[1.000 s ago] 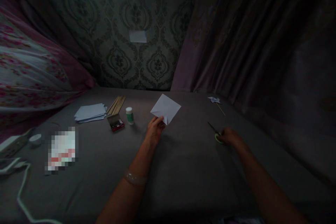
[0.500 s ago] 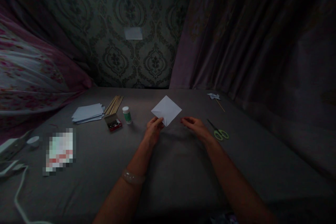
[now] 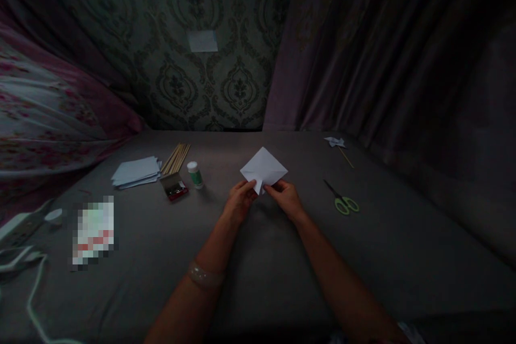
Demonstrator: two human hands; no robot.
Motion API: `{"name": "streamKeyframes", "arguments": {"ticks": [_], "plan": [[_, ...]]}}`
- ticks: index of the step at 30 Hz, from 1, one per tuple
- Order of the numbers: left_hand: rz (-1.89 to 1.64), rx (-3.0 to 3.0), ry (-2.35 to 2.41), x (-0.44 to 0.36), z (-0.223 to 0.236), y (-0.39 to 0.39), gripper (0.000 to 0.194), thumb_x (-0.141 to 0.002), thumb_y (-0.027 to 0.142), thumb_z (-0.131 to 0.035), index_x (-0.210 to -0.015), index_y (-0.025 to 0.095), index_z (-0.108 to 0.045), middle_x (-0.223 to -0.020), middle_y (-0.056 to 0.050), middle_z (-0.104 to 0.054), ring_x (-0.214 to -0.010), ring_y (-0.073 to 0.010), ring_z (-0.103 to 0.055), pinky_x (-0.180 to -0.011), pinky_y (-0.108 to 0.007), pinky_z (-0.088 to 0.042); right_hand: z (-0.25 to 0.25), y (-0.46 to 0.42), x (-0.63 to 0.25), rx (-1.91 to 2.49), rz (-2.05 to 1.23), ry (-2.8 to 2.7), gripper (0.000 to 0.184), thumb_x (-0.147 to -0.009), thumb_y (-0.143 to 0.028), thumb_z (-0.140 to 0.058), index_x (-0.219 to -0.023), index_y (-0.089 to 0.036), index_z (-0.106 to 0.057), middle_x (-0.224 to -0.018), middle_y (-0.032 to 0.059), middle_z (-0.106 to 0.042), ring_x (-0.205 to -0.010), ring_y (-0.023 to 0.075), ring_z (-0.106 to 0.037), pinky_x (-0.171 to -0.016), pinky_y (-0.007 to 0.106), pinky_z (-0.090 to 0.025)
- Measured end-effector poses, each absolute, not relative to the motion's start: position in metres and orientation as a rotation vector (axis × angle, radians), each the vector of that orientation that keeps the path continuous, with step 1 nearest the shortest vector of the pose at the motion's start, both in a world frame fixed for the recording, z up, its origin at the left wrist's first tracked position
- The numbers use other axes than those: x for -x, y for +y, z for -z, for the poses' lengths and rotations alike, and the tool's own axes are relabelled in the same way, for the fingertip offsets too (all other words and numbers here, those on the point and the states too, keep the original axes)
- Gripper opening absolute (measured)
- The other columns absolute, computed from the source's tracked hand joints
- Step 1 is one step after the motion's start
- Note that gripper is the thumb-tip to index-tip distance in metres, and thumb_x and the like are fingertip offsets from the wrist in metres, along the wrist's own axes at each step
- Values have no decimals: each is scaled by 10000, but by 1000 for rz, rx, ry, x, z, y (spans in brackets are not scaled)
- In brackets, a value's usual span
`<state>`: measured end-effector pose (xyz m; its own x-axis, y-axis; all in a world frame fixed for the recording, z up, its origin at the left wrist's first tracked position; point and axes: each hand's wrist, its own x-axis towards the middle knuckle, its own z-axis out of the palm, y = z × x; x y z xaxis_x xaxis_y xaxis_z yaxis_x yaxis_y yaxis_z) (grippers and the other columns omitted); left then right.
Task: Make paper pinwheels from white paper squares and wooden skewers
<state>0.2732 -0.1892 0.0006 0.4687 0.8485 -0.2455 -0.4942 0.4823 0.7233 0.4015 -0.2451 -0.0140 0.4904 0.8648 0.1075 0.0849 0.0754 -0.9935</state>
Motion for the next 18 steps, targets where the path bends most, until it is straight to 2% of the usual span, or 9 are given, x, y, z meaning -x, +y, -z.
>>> {"name": "streamKeyframes", "arguments": {"ticks": [5,10,13,15,18], "plan": [[-870,-593,644,-274,-3,-193,256,-519,150,-807,-693,132,-620,-654,-3,-636,-542,-75,-556,-509,-192,-416,20,-245,-399,1426,-568,-951,234,-642,-381,-684,-708,-156,-679,-662,29,-684,-607,159,-578,-593,272,-444],[-863,-621,675,-273,-2,-192,236,-556,156,-794,-711,141,-618,-662,-9,-635,-543,-78,-560,-502,-185,-423,22,-247,-399,1472,-520,-994,190,-660,-357,-645,-702,-173,-664,-647,18,-661,-604,159,-561,-611,280,-445],[-884,-645,715,-272,-2,-190,258,-539,171,-817,-692,149,-610,-601,13,-603,-496,-66,-522,-470,-178,-403,19,-250,-405,1472,-521,-1084,148,-634,-291,-605,-712,-182,-670,-702,21,-678,-686,178,-595,-697,300,-466],[-904,-674,738,-271,-2,-189,281,-520,193,-833,-678,151,-606,-553,35,-563,-464,-57,-491,-454,-174,-387,15,-252,-412,1470,-533,-1083,187,-621,-254,-562,-749,-195,-685,-784,26,-705,-779,193,-621,-777,316,-470],[-931,-720,762,-269,0,-187,298,-495,232,-847,-666,147,-619,-546,39,-555,-456,-54,-483,-441,-170,-376,10,-255,-423,1477,-553,-887,231,-662,-303,-536,-794,-201,-696,-852,36,-721,-847,203,-636,-798,320,-471]]}}
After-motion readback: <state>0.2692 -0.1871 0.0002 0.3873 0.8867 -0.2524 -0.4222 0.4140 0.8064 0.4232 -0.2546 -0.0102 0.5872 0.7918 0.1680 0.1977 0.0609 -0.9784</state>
